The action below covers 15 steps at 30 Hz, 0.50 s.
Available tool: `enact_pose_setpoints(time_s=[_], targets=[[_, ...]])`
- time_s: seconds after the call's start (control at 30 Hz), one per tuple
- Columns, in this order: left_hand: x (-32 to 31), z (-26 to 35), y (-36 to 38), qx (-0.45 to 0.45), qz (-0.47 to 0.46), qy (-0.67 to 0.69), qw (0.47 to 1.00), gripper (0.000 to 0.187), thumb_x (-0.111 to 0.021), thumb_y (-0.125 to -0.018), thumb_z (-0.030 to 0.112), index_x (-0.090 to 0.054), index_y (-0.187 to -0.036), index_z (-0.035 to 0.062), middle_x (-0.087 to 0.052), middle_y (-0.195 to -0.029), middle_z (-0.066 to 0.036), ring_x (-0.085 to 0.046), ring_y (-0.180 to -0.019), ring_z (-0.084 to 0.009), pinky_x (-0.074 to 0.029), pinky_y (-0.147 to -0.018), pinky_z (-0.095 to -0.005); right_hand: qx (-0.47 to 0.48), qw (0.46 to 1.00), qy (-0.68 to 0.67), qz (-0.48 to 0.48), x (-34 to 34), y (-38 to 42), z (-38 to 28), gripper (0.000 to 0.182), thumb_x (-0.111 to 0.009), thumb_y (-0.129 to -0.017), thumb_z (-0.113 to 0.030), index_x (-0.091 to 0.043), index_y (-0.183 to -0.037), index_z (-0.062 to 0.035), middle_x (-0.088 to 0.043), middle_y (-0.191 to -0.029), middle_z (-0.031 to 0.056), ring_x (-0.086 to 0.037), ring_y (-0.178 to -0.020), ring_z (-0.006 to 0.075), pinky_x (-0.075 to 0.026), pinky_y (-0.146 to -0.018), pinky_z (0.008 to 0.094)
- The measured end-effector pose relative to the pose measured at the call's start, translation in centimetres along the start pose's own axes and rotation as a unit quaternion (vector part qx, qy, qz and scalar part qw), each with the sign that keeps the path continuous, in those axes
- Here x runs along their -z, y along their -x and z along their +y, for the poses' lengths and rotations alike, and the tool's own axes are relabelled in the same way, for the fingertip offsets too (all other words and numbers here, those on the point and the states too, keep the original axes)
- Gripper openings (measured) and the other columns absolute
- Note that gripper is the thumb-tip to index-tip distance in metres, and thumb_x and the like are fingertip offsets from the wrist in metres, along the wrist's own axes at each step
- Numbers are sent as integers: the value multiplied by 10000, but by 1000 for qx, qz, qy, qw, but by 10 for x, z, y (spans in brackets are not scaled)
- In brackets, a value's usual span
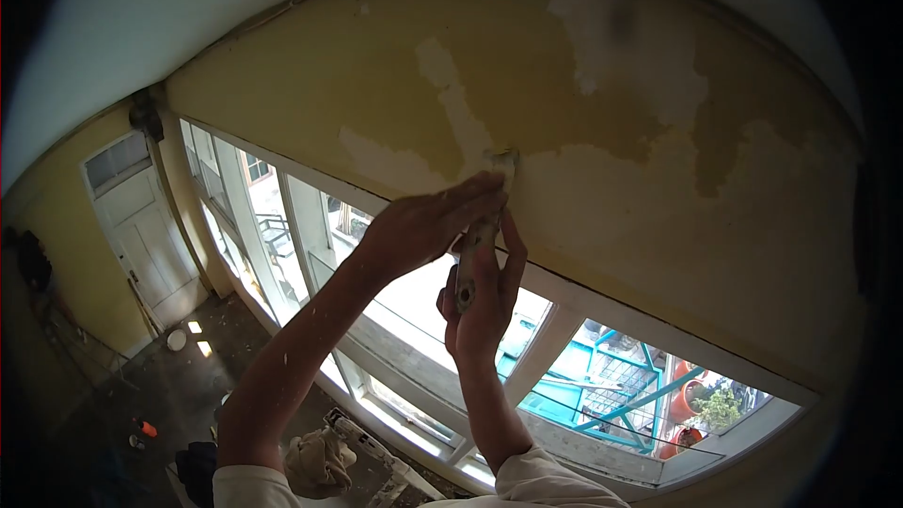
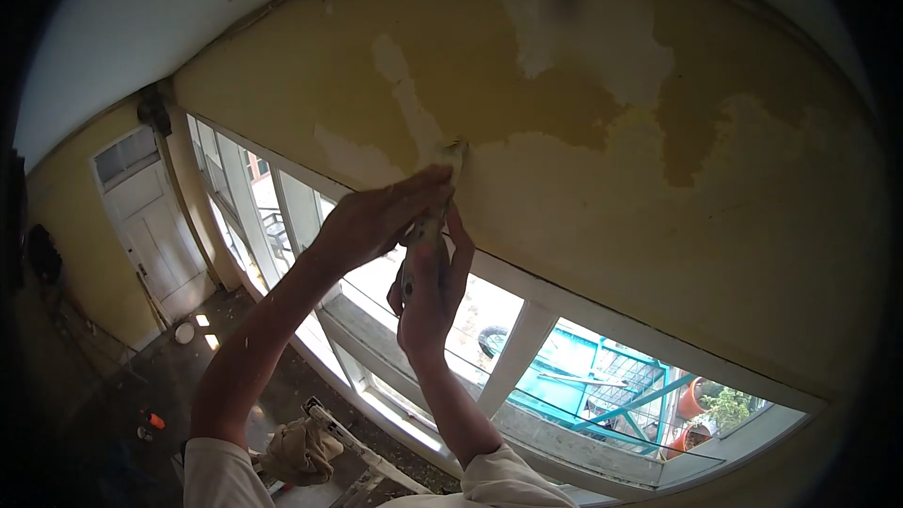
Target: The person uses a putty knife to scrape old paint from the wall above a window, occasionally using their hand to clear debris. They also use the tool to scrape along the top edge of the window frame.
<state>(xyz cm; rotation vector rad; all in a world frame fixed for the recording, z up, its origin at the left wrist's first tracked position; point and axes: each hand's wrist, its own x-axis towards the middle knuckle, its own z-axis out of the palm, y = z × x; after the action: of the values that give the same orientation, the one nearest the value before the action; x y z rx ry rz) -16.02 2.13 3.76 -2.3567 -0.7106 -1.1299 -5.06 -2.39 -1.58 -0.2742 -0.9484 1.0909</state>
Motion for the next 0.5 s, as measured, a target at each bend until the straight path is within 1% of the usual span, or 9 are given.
enact_pose_setpoints(time_s=[0.03, 0.13, 0.17, 0.2, 0.27, 0.33, 0.37, 0.47, 0.5], targets=[[4, -2, -6, 13, 2, -22, 1000, 606, -705, -689, 16, -512, -1249, 141, -506, -1323, -48, -614, -1036, -235, -564, -776, -311, 12, 1000, 2, -23, -2, -6, -4, 453, -418, -974, -187, -273, -1403, -173, -510, -794, 59, -362, -407, 43, -291, -316, 189], [13, -4, -13, 11, -2, -42, 999, 593, -697, -699, 6, -513, -1246, 139, -519, -1308, -49, -612, -1039, -238, -563, -781, -315, 13, 1000, -2, -25, -14, -9, -8, 450, -429, -970, -192, -285, -1396, -171, -500, -780, 49, -355, -396, 41, -288, -315, 190], [9, -4, -10, 10, -1, -43, 999, 593, -697, -699, 6, -513, -1246, 139, -519, -1308, -49, -612, -1039, -238, -563, -781, -315, 4, 999, 25, -26, -6, -3, -5, 439, -437, -971, -203, -298, -1386, -166, -489, -765, 39, -350, -397, 40, -285, -321, 190], [5, -3, -7, -16, 20, -70, 997, 587, -670, -717, 17, -503, -1264, 151, -528, -1297, -34, -617, -1027, -228, -562, -771, -316, 5, 999, 24, -28, -3, -5, -5, 439, -437, -971, -203, -298, -1386, -166, -489, -765, 39, -350, -397, 40, -285, -321, 190], [1, -9, -4, -41, 40, -98, 994, 581, -643, -736, 28, -492, -1281, 164, -538, -1287, -18, -622, -1016, -218, -562, -762, -318, -4, 999, 31, -23, -3, -10, -5, 443, -454, -948, -203, -325, -1371, -176, -570, -842, 63, -399, -398, 37, -300, -309, 170], [12, -11, -18, 4, 43, -68, 997, 588, -686, -719, 17, -495, -1261, 141, -536, -1289, -54, -608, -1046, -244, -553, -800, -332, 4, 999, 27, -35, -14, -24, -12, 444, -456, -946, -205, -327, -1370, -174, -572, -844, 63, -397, -397, 37, -299, -309, 172], [19, -9, -23, 53, 10, -49, 997, 579, -677, -728, 16, -493, -1263, 140, -526, -1301, -54, -603, -1056, -238, -549, -805, -334, 14, 998, 25, -50, -18, -29, -14, 445, -457, -944, -207, -328, -1368, -173, -573, -847, 63, -394, -395, 38, -299, -309, 175], [8, -15, -11, 51, -8, -80, 995, 594, -680, -720, 14, -489, -1268, 141, -513, -1316, -50, -605, -1055, -232, -550, -796, -331, 15, 998, 51, -35, -17, -18, -13, 430, -456, -947, -207, -336, -1359, -180, -566, -848, 55, -384, -389, 40, -296, -307, 180], [4, -13, -7, 11, 4, -87, 996, 616, -688, -713, 32, -479, -1280, 146, -499, -1332, -47, -618, -1029, -229, -552, -787, -325, 15, 998, 51, -38, -13, -15, -9, 430, -456, -947, -207, -336, -1359, -180, -566, -848, 55, -384, -389, 40, -296, -307, 180]])
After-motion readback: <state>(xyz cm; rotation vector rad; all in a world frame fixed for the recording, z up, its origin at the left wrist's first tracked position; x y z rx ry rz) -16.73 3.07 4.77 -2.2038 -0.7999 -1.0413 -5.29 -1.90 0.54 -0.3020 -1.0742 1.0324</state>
